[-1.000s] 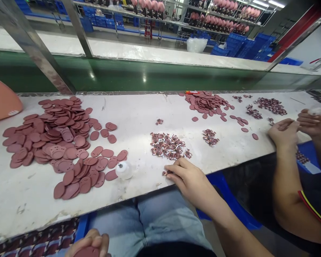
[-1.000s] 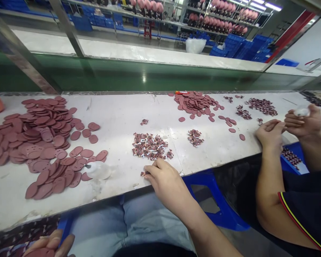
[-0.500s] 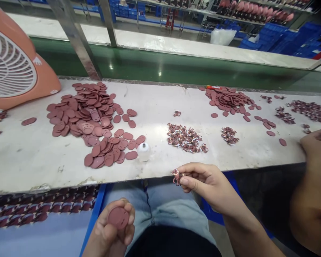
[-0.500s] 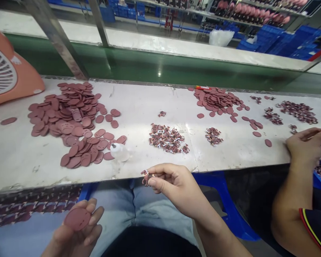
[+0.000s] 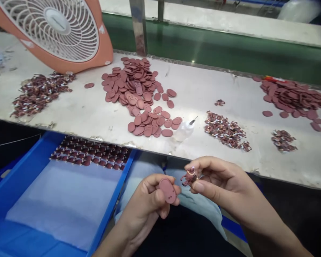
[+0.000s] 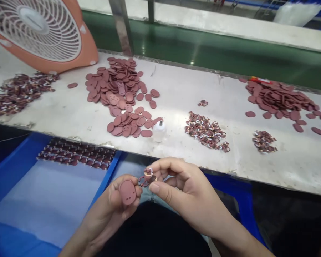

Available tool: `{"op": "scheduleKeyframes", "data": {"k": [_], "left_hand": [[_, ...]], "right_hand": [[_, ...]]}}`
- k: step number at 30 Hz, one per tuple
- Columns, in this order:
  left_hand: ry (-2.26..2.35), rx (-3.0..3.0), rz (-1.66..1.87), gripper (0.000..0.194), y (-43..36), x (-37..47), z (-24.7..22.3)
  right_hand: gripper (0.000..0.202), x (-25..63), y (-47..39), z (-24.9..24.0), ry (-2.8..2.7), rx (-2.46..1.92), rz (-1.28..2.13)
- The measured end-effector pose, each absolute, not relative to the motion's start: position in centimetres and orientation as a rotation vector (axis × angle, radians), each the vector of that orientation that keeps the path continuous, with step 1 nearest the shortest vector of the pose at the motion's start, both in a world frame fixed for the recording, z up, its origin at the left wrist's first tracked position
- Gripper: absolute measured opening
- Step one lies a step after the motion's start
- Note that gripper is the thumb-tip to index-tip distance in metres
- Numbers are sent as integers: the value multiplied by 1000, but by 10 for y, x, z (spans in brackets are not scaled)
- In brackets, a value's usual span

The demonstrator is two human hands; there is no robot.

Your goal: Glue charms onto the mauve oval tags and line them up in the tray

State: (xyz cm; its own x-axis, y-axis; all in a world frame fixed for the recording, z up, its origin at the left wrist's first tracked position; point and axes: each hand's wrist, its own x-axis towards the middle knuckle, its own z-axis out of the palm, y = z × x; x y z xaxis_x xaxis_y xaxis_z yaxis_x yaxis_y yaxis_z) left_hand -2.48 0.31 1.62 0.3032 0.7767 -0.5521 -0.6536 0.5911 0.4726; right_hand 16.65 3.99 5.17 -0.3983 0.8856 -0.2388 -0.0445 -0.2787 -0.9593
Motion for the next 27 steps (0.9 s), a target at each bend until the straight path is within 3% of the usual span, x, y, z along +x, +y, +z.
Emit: {"op": "scheduleKeyframes", "data": {"k": [10, 27], "left_hand": [[707, 241, 952, 38, -2, -31, 12], [716, 224, 921, 40, -4, -32, 5]], "right_hand": [[23, 152, 43, 70, -1837, -1092, 1444], [13, 153, 49, 77, -2122, -1057, 1365]]}}
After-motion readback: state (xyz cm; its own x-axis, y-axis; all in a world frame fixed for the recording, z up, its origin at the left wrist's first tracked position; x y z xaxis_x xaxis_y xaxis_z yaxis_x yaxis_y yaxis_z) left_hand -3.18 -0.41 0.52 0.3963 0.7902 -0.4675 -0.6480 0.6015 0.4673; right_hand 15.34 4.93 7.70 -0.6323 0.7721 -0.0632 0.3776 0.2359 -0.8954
